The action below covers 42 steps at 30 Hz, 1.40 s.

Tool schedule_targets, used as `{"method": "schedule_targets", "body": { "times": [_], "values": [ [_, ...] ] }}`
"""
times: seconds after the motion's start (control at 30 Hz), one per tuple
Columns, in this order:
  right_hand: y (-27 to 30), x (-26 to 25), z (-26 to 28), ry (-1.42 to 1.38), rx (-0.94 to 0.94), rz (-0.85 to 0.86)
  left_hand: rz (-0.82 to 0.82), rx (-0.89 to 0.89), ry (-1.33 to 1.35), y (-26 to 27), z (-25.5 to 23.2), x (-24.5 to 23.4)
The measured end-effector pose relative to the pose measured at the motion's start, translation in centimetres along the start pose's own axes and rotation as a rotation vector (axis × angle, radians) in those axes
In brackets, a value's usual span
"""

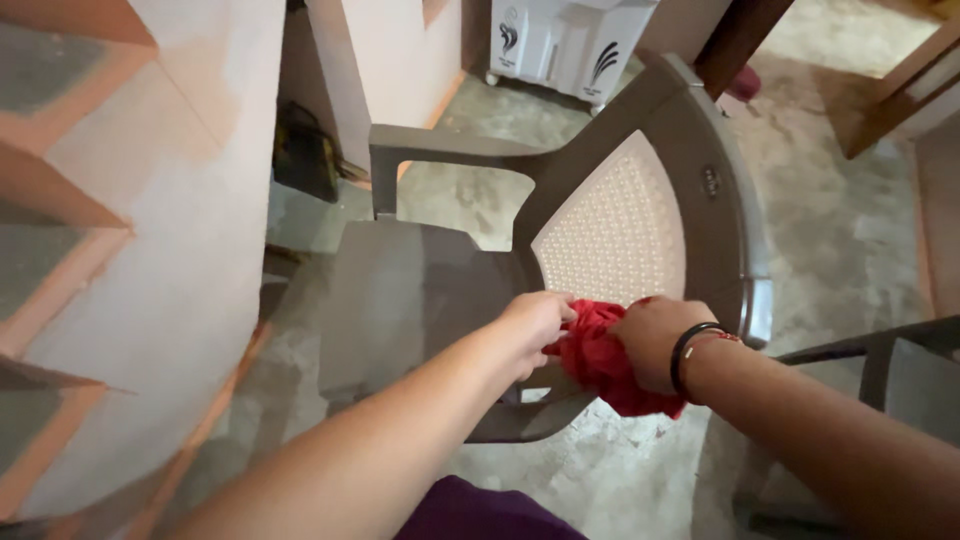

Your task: The person wipes a plastic chair with a red cloth, cleaning the seat, backrest, and legs. The chair is turned upside down to access the underside and legs, then returned upright.

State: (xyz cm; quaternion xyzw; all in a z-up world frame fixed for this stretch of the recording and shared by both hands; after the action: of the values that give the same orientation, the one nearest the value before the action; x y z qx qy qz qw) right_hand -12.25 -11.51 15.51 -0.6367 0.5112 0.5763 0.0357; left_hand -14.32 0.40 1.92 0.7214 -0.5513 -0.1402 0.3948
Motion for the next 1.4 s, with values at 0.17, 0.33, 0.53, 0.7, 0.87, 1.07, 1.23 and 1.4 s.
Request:
{"method": "schedule_targets", "body": {
  "times": [0.17, 0.33, 0.53, 0.7, 0.87, 1.07, 1.23, 1.4],
  "values": [
    [4.2, -1.1, -2.6, -0.009, -0.017, -0.160, -0.075, 0.074, 0.011, 1.2, 0.4, 3.7],
    [5.7, -0.8, -5.9, -0.072, -0.024, -0.323, -0.204, 0.287, -0.046, 1.5, 0.0, 6.1],
    [6.6, 0.2, -8.7, -0.212, -0.032, -0.497, -0.373, 0.389, -0.107, 3.7, -1.5, 8.3],
    [6.9, 1.2, -10.7, -0.308, -0.046, -0.722, -0.635, 0.290, -0.287, 6.9, -2.6, 9.8],
    [6.9, 0.7, -14.5, -0.400, 0.215, -0.804, -0.600, 0.294, -0.303, 6.8, -3.4, 11.1],
    [5.7, -0.3, -17.5, -0.624, 0.521, -0.993, -0.474, 0.462, -0.496, 4.0, -3.3, 13.4],
    [2.2, 0.3, -17.9, -0.715, 0.492, -0.884, -0.183, 0.535, -0.679, 3.4, -3.6, 15.7],
    [-2.1, 1.5, -16.1, -0.734, 0.310, -0.732, -0.049, 0.684, -1.199, 2.6, -3.7, 17.7]
  ]
}}
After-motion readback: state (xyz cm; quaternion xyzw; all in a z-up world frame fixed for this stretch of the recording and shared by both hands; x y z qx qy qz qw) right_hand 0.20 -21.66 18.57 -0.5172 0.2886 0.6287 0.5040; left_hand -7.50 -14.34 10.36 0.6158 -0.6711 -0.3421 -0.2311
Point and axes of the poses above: each hand's wrist, its own y-axis away from the middle knuckle, its own x-axis out of the palm, z = x × y, the point moved 2 cm from there along -y, towards the middle knuckle, and after that the axes turned 11 degrees about -z, right-handed, at the moved point
